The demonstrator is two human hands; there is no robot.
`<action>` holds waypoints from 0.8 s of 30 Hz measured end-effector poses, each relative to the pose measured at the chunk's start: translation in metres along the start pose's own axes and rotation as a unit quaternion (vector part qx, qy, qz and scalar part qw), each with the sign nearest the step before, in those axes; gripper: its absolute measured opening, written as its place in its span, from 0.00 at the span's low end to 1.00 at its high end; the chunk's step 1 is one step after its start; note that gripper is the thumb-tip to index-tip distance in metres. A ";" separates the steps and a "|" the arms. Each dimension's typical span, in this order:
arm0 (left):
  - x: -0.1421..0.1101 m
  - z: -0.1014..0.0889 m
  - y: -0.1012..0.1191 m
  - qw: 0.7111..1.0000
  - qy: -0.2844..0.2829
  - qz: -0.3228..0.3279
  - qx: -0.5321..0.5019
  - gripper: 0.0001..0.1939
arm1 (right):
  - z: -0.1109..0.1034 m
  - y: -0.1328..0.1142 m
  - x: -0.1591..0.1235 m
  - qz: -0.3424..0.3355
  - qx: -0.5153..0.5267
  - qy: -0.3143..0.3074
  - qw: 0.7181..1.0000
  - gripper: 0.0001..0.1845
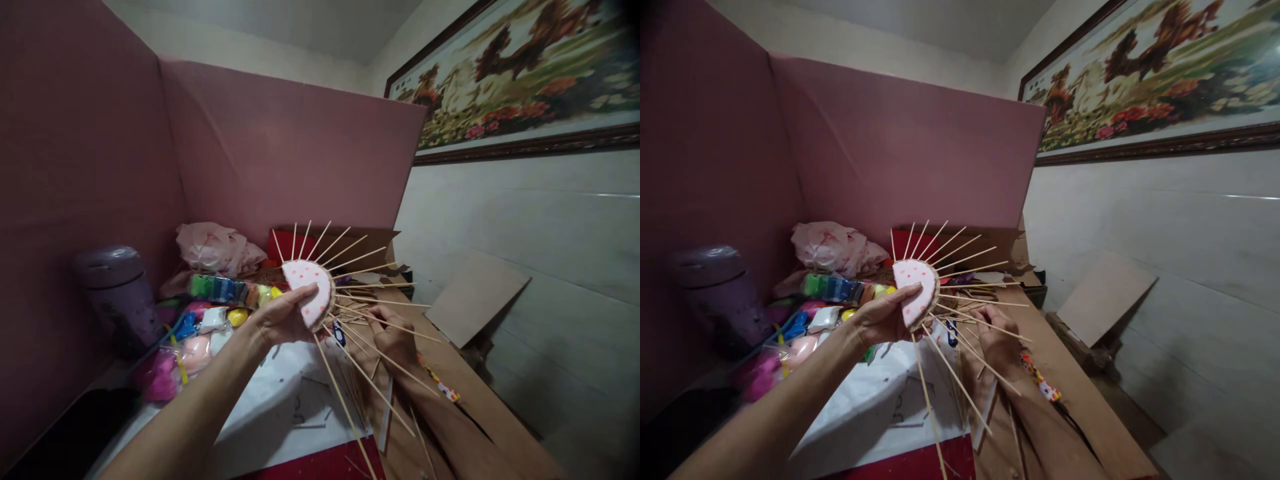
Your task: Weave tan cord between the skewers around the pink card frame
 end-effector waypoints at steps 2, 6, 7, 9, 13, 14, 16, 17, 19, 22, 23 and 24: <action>0.003 0.014 -0.009 0.999 -0.031 -0.016 0.019 0.13 | -0.002 0.003 0.000 0.014 -0.008 0.019 1.000 0.14; 0.005 0.035 -0.024 0.996 -0.068 -0.037 0.039 0.14 | -0.004 0.004 -0.001 0.046 0.041 0.030 0.998 0.15; 0.006 0.038 -0.027 0.996 -0.071 -0.041 0.042 0.14 | -0.004 0.004 -0.002 0.057 0.062 0.026 0.996 0.15; 0.007 0.043 -0.034 0.994 -0.077 -0.050 0.050 0.14 | -0.003 0.005 -0.003 0.077 0.096 0.020 0.992 0.14; 0.010 0.047 -0.039 0.994 -0.091 -0.043 0.049 0.15 | 0.000 0.015 -0.005 0.105 0.152 0.030 0.982 0.14; 0.011 0.046 -0.037 0.995 -0.085 -0.032 0.044 0.15 | 0.002 0.018 -0.005 0.105 0.162 0.030 0.981 0.14; 0.013 0.042 -0.033 0.997 -0.072 -0.012 0.032 0.14 | 0.005 0.022 -0.005 0.107 0.171 0.028 0.979 0.14; 0.013 0.041 -0.030 0.997 -0.066 -0.001 0.026 0.14 | 0.007 0.024 -0.005 0.110 0.171 0.024 0.979 0.14; 0.012 0.041 -0.025 0.998 -0.064 0.020 0.016 0.14 | 0.012 0.027 -0.005 0.124 0.171 0.014 0.977 0.14; 0.006 0.048 -0.017 0.995 -0.075 0.061 -0.011 0.14 | 0.023 0.025 -0.008 0.137 0.218 -0.021 0.966 0.13; 0.005 0.051 -0.014 0.994 -0.079 0.074 -0.024 0.14 | 0.028 0.023 -0.009 0.141 0.242 -0.037 0.959 0.13; 0.003 0.053 -0.012 0.992 -0.080 0.085 -0.037 0.14 | 0.032 0.021 -0.010 0.143 0.264 -0.051 0.952 0.13</action>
Point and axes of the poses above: each hand's wrist, its own x-axis towards the middle knuckle, its own z-axis out of the palm, y = z × x, the point moved 9 cm from there along x, towards the middle knuckle, and after that the axes turned 13 degrees about x, right-handed, at the moved point
